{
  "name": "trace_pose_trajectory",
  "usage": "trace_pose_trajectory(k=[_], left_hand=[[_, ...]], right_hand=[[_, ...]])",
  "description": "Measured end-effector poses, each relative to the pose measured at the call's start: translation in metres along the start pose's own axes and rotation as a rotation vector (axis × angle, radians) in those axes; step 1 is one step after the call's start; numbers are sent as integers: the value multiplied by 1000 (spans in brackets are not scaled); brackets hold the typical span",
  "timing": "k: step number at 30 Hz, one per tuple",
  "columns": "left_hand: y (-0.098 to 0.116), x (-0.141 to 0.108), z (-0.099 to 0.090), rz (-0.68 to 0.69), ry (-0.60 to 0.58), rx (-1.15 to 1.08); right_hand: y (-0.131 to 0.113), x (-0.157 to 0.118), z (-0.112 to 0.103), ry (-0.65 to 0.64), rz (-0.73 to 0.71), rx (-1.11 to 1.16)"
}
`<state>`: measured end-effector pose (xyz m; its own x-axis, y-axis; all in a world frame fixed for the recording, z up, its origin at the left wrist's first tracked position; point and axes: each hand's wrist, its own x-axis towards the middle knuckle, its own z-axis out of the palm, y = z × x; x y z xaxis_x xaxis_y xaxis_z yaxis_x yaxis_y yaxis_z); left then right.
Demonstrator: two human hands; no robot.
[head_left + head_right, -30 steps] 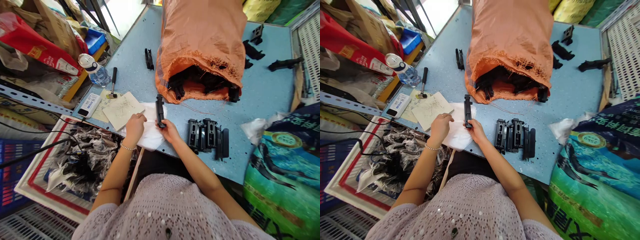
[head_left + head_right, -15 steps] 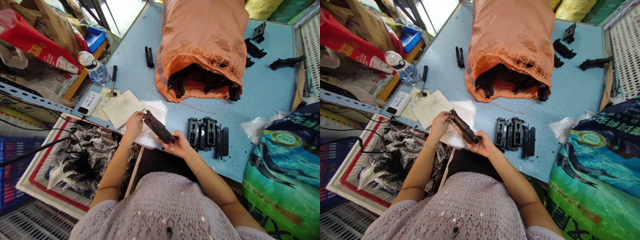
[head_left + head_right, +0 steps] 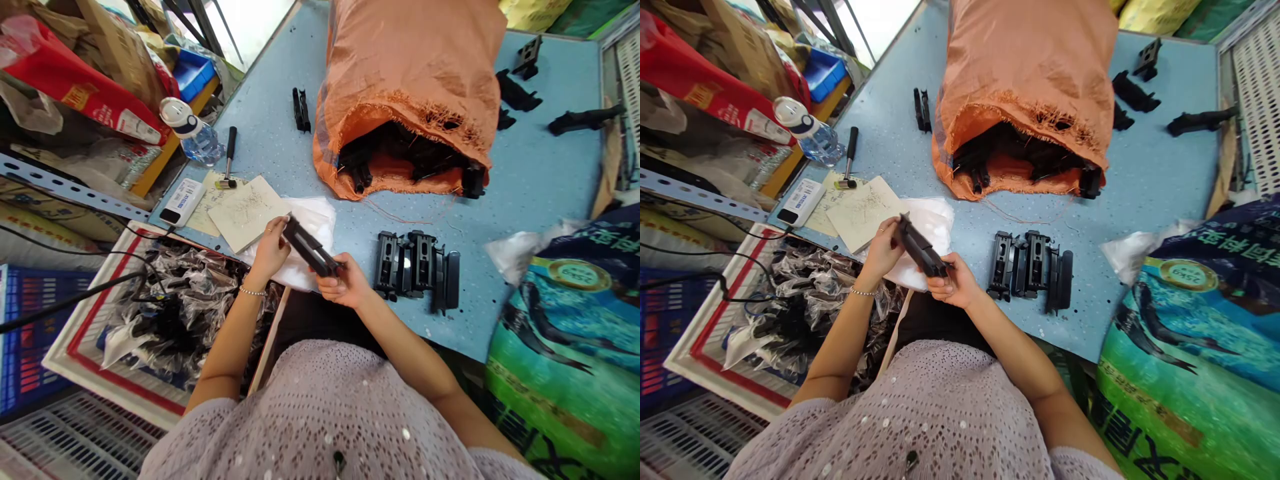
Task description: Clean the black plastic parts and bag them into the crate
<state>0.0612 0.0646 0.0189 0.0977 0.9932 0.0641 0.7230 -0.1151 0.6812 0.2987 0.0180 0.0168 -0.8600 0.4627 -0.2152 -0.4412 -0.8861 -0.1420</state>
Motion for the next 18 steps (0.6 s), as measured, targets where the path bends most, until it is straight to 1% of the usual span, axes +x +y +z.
trace_pose_trajectory(k=[2,3,5,6,8,9,10,11,12,13,14,16,17,18], left_hand=[[2,-4,-3,29,44,-16],[7,-10,-3,70,45,-17],[22,-25,-1,227,-22,-29],[31,-34,2,328,-78,-48],[49,-51,10,498,-174,-118],[57,-58,13,536,-201,-158],[62,-65,15,546,-214,-191],[67,-71,14,533,-214,-213],[70,-77,10,502,-207,-223],[73,-83,1,455,-194,-226],[75,-91,-11,391,-173,-227],[79,-111,-44,220,-145,-244],[79,-123,-63,122,-160,-263],[76,-135,-80,35,-201,-281]], right_hand=[[-1,4,-6,26,74,-33],[-1,7,-8,52,85,-60],[-4,10,-8,131,49,-167],[-4,10,-5,201,-12,-262],[-2,7,6,405,-204,-562],[1,4,13,518,-308,-750],[5,0,20,612,-389,-939],[11,-5,28,658,-432,-1104],[17,-11,34,641,-433,-1219],[22,-16,39,564,-403,-1275],[27,-21,43,449,-358,-1277],[33,-26,46,202,-250,-1204],[35,-27,45,122,-198,-1168],[35,-26,43,90,-153,-1151]])
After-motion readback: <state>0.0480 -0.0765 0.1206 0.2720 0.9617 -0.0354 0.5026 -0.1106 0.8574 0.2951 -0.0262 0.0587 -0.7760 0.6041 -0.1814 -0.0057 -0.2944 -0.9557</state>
